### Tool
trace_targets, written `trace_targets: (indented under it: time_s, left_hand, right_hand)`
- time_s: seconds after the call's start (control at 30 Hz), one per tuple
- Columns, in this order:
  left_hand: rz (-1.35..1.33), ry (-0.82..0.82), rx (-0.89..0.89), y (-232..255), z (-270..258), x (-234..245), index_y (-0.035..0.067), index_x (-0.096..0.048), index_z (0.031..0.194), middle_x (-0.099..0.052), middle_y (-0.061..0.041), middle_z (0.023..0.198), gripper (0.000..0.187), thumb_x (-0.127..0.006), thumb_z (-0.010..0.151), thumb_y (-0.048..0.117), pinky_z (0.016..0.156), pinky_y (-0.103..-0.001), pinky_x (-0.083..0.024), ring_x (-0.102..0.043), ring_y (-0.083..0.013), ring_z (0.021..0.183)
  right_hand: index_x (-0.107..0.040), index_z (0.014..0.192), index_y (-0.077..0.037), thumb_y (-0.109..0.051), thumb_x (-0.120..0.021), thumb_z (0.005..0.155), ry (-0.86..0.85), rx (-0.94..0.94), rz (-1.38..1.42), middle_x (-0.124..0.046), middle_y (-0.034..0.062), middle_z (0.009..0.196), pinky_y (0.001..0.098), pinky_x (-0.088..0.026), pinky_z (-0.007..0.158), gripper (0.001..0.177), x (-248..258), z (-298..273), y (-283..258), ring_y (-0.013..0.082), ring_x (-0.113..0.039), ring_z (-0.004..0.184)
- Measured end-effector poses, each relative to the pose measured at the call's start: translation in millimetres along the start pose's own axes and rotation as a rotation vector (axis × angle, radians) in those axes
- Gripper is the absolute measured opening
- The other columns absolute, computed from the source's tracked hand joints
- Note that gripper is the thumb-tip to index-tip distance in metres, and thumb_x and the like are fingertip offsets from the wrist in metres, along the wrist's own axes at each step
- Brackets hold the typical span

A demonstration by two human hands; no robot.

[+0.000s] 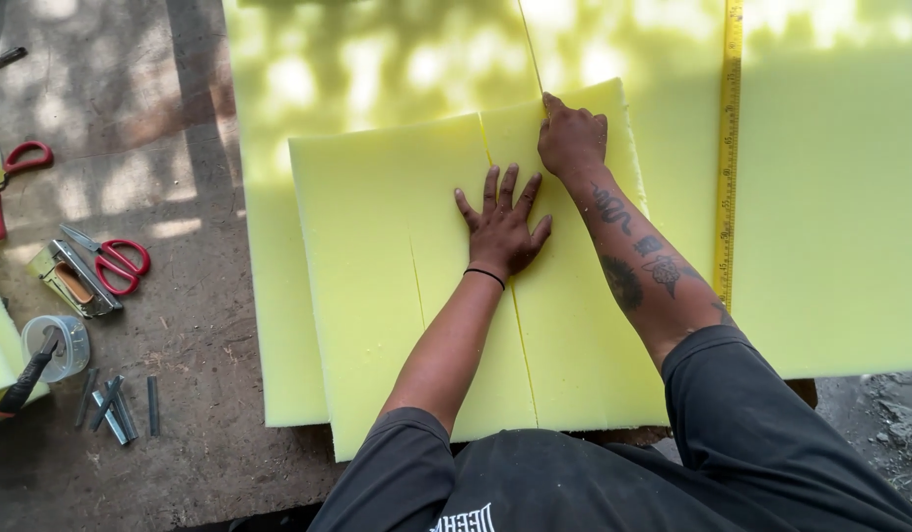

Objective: The person measures and cuts a large sheet of yellow foam on a workbench using a ruler and a thin cutting tool. They make several straight cuts to separate the foam into smaller rectangular pieces, which are then stacked on the table.

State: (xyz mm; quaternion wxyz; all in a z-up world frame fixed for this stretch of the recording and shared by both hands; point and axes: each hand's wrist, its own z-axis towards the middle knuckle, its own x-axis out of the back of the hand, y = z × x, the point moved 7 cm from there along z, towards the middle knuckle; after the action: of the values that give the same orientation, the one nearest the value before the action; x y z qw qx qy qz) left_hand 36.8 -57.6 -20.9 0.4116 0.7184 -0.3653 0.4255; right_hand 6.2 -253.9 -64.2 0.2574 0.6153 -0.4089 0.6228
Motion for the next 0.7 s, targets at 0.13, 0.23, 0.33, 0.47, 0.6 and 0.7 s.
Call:
trace_targets:
  time_s: [0.13,0.23,0.33,0.47,0.6,0.7]
  left_hand:
    - [0.008,0.013,-0.004,-2.9,4.6,-8.8,0.041,-0.017,0.164,-0.012,-0.002,0.173,0.07,-0.029,0.102,0.071,0.117,-0.076,0.009,0.0,-0.0278,0.16]
    - [0.003,0.033,-0.014,-2.0,2.0,-5.7,0.042,-0.018,0.164,-0.013,-0.001,0.173,0.07,-0.027,0.102,0.074,0.118,-0.075,0.009,-0.001,-0.0275,0.16]
    - [0.014,0.042,-0.014,0.6,-1.8,-2.0,0.042,-0.023,0.163,-0.014,0.0,0.173,0.067,-0.03,0.102,0.071,0.118,-0.074,0.007,-0.002,-0.0272,0.16]
    - [0.035,0.037,-0.017,1.6,-6.4,-1.6,0.042,-0.023,0.163,-0.012,0.0,0.174,0.067,-0.03,0.103,0.068,0.118,-0.075,0.007,0.0,-0.0271,0.16]
    - [0.037,0.064,-0.019,0.3,-10.0,-5.0,0.04,-0.025,0.164,-0.013,-0.001,0.173,0.066,-0.03,0.104,0.066,0.119,-0.074,0.004,-0.001,-0.0282,0.16]
    - [-0.023,0.182,-0.074,-4.3,0.9,-17.0,0.037,-0.024,0.164,-0.01,0.002,0.173,0.071,-0.039,0.099,0.062,0.114,-0.075,0.014,0.002,-0.0257,0.159]
  right_hand:
    - [-0.054,0.149,-0.023,-0.029,-0.049,0.104,-0.05,-0.065,0.002,-0.075,0.0137,0.101,0.048,-0.048,0.085,0.046,9.0,-17.2,-5.2,0.0343,-0.073,0.098]
    - [-0.05,0.153,-0.022,-0.027,-0.044,0.106,-0.116,-0.108,0.046,-0.075,0.017,0.101,0.0496,-0.048,0.085,0.048,24.2,-70.0,-4.7,0.0376,-0.073,0.099]
    - [-0.05,0.154,-0.016,-0.025,-0.044,0.106,-0.152,-0.09,0.023,-0.074,0.0244,0.094,0.0537,-0.051,0.085,0.049,35.6,-155.1,-5.4,0.0442,-0.073,0.097]
    - [-0.05,0.153,-0.014,-0.025,-0.044,0.104,-0.167,-0.121,0.028,-0.071,0.0264,0.084,0.0525,-0.052,0.081,0.05,37.5,-287.4,3.2,0.0464,-0.074,0.09]
    - [-0.052,0.152,-0.017,-0.026,-0.046,0.102,-0.147,-0.183,0.025,-0.069,0.0231,0.075,0.0484,-0.053,0.076,0.051,28.0,-427.0,11.7,0.0422,-0.074,0.082]
    - [-0.043,0.158,-0.027,-0.028,-0.052,0.102,-0.242,-0.265,0.021,-0.061,0.0063,0.066,0.0448,-0.049,0.072,0.056,0.5,-519.9,27.4,0.0274,-0.055,0.061]
